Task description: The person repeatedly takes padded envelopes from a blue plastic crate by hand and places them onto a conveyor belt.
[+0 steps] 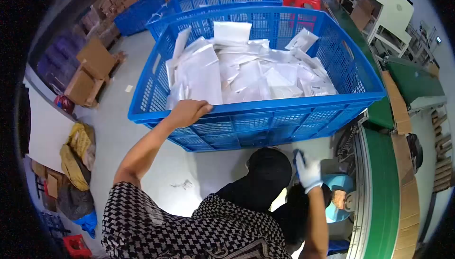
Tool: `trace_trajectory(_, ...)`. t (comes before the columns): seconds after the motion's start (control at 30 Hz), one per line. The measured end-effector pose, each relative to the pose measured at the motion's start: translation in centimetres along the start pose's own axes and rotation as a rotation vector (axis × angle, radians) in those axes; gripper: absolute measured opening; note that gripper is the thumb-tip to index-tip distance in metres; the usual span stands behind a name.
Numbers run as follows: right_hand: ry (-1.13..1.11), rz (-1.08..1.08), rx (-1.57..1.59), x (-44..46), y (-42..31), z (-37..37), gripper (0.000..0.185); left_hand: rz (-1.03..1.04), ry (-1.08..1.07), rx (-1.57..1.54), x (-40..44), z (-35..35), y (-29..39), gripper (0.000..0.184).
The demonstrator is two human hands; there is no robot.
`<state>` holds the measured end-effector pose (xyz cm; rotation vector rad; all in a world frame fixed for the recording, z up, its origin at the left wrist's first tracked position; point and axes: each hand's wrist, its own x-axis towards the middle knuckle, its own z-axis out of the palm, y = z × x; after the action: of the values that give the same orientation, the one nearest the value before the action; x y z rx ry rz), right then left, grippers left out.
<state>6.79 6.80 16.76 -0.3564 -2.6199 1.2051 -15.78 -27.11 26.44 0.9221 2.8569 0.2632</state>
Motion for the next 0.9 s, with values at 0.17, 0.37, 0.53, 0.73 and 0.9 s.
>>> trace_trajectory(0.17,-0.035,-0.107,0.415,15.5,-9.6,-5.5,0.021,0.388,-0.222,-0.190,5.0,0.9,2.8,0.060)
trace_trajectory(0.37,-0.276,-0.075,-0.506,31.3,-5.8,-0.3,0.048,0.576,-0.468,-0.469,8.7,1.7,3.3,0.057)
trace_trajectory(0.53,-0.371,0.239,-0.351,36.9,-3.0,4.7,0.055,0.598,-0.444,-0.629,8.9,3.1,2.7,0.053)
trace_trajectory(0.73,-0.556,0.259,0.115,37.7,-1.6,9.8,0.076,0.534,-0.496,-0.544,9.0,2.5,3.4,0.053)
trace_trajectory(0.9,-0.646,0.094,0.141,35.9,-3.6,8.7,0.073,0.544,-0.483,-0.488,9.0,3.1,3.6,0.051)
